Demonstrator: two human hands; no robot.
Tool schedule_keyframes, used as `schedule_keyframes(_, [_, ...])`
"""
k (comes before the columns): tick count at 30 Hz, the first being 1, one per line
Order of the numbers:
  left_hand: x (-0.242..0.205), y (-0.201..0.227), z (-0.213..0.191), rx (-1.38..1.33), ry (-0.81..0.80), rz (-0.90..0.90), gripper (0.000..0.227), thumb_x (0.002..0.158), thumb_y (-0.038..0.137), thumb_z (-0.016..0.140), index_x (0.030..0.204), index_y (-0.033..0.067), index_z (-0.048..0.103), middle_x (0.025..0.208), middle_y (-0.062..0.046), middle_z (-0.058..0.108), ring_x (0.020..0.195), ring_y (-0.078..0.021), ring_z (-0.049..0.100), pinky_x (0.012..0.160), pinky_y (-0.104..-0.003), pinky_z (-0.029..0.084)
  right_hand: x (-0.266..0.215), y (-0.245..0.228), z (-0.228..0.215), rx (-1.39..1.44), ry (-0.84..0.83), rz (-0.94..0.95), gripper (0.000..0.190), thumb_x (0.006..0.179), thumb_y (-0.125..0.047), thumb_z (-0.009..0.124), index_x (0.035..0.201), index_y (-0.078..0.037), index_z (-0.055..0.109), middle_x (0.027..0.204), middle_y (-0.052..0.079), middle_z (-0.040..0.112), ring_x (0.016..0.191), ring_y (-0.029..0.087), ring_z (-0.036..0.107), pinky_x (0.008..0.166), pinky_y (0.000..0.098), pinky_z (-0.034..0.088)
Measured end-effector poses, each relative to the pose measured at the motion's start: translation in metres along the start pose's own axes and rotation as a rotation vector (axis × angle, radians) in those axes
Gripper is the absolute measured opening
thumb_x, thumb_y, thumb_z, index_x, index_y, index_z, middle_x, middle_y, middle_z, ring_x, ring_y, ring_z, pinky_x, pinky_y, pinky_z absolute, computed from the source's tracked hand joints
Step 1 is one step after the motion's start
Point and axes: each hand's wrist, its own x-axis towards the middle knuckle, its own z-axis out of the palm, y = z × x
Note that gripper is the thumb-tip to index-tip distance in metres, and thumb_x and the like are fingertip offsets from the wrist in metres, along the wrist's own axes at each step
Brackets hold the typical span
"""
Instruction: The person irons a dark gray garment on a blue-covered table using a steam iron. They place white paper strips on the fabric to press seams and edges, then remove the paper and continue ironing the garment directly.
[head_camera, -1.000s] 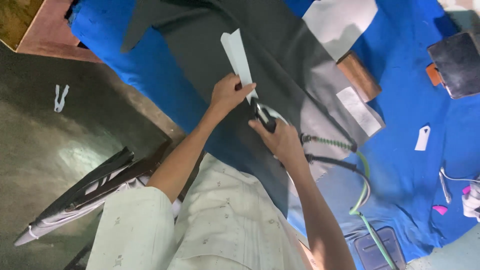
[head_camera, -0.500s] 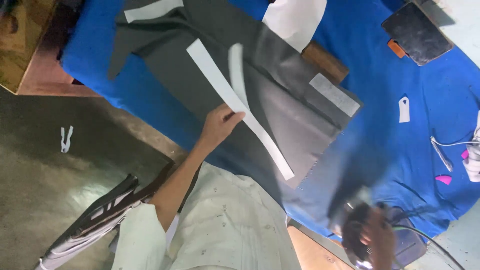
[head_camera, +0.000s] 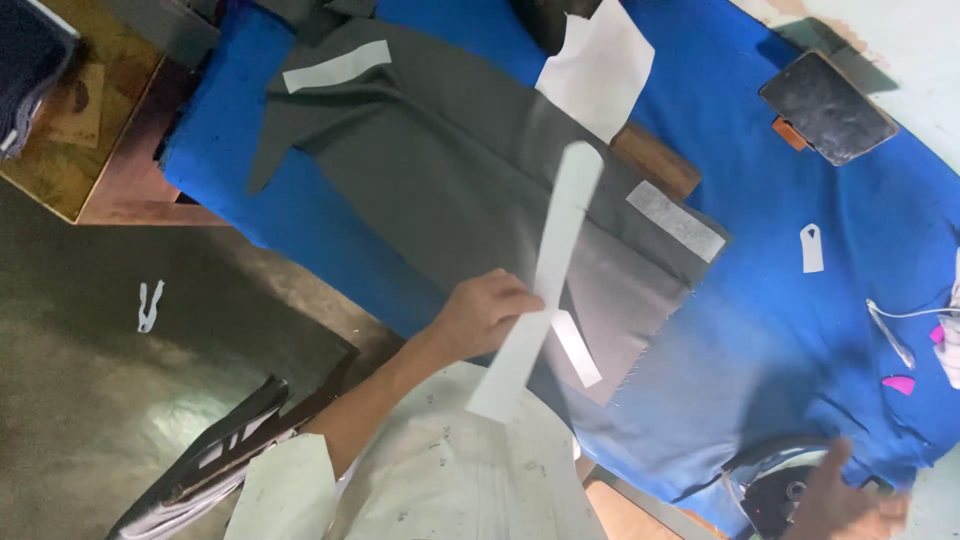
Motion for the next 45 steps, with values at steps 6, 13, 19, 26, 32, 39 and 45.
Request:
schedule_keyframes(6, [0.002,0.006,0.004,0.12,-0.018,0.249,0.022,0.089,-0.001,0.072,0.106,0.0129,0.071,0.09,-0.004,0.063,0.077,-0.0216,0.058,0.066,-0.032,0.051,-0.249,-0.22,-0.254,0.991,-0.59,-1.125,0.073,0.088,-0.016,0.069,0.156,-0.011,0.041,0.16,0.008,0.046,0.15,0.024,0.039,0.125,0.0458,0.029])
schedule_keyframes(13, [0.004,0.031,-0.046,0.267,0.126,0.445,0.02,0.107,0.019,0.051,0.101,0.0173,0.07,0.083,0.0,0.056,0.067,-0.0134,0.059,0.055,-0.023,0.055,-0.274,-0.311,-0.299,1.138,-0.808,-0.708,0.031,0.105,-0.039,0.06,0.102,-0.017,0.081,0.094,0.007,0.078,0.094,0.018,0.074,0.085,0.0368,0.058])
schedule_keyframes(19, [-0.001,0.047,-0.105,0.145,0.349,0.52,0.026,0.106,0.024,0.053,0.098,0.0168,0.077,0.085,0.001,0.061,0.067,-0.0097,0.057,0.054,-0.022,0.056,-0.221,-0.335,-0.255,1.539,-0.942,-0.385,0.03,0.108,-0.034,0.059,0.114,-0.01,0.075,0.105,0.011,0.075,0.108,0.023,0.074,0.101,0.0431,0.059])
schedule_keyframes(26, [-0.008,0.023,-0.15,-0.008,0.484,0.277,0.019,0.095,0.025,0.068,0.096,0.0163,0.084,0.088,-0.005,0.071,0.071,-0.0166,0.064,0.065,-0.03,0.063,-0.185,-0.339,-0.213,1.543,-1.059,-0.193,0.032,0.103,-0.04,0.067,0.115,-0.012,0.075,0.116,0.009,0.07,0.122,0.024,0.068,0.117,0.0496,0.04])
schedule_keyframes(32, [-0.008,0.031,-0.169,-0.104,0.441,0.071,0.017,0.092,0.015,0.07,0.1,0.0155,0.085,0.089,-0.005,0.072,0.076,-0.0187,0.067,0.068,-0.031,0.062,-0.202,-0.341,-0.236,1.553,-1.08,-0.16,0.035,0.105,-0.041,0.063,0.118,-0.01,0.072,0.113,0.01,0.064,0.127,0.028,0.062,0.122,0.0525,0.031])
schedule_keyframes(39, [0.003,0.022,-0.163,-0.106,0.462,0.183,0.017,0.092,0.021,0.07,0.1,0.0156,0.084,0.093,-0.006,0.073,0.08,-0.0189,0.068,0.069,-0.031,0.064,-0.2,-0.346,-0.237,1.615,-1.025,-0.061,0.04,0.106,-0.042,0.056,0.122,-0.008,0.07,0.128,0.012,0.064,0.136,0.028,0.057,0.125,0.0531,0.029])
schedule_keyframes(45, [0.087,0.011,-0.147,0.375,-0.427,-1.394,0.02,0.093,0.005,0.06,0.099,0.0015,0.079,0.094,-0.019,0.076,0.096,-0.0381,0.074,0.08,-0.057,0.062,-0.328,-0.351,-0.29,0.741,-1.219,-0.857,0.049,0.091,-0.035,0.072,0.123,0.003,0.071,0.123,0.028,0.071,0.124,0.046,0.062,0.114,0.0629,0.037])
